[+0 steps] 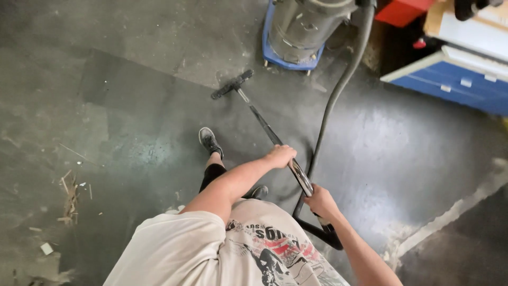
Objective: Vacuuming sawdust and wood debris from the workshop floor using a shop vacuum.
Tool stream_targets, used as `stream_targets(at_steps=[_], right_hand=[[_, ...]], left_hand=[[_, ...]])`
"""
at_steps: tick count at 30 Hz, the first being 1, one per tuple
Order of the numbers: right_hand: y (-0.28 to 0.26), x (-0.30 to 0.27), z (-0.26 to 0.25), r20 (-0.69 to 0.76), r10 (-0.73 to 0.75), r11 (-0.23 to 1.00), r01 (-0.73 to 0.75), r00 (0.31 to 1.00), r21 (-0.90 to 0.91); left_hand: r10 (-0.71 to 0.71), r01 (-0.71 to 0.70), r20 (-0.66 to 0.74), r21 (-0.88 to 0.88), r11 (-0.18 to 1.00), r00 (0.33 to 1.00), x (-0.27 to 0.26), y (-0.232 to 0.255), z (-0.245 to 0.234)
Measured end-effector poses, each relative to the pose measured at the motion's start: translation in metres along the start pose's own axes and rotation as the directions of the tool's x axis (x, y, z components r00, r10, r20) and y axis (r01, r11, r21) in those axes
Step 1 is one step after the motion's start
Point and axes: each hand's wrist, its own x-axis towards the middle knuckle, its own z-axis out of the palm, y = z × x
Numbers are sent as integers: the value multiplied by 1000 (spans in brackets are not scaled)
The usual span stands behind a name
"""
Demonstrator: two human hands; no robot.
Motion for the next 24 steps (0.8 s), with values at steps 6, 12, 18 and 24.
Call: stream_targets(at_steps=[6, 12, 18, 24], right_hand=[[-104, 122, -11, -19, -94, 995, 95, 995, 18], [-301, 215, -54, 40, -153, 988, 152, 987, 14], [-472, 307, -103, 40, -247, 966, 243, 968, 83], [-597, 434, -141, 72, -287, 950, 275, 955, 148]], left_hand=[[-82, 74, -115, -78, 994, 990, 10, -128, -91], [-188, 195, -197, 18, 981, 962, 20, -270, -220], [-299, 300, -208, -27, 954, 931, 43, -376, -321], [-408, 386, -272, -134, 913, 872, 49, -459, -445]])
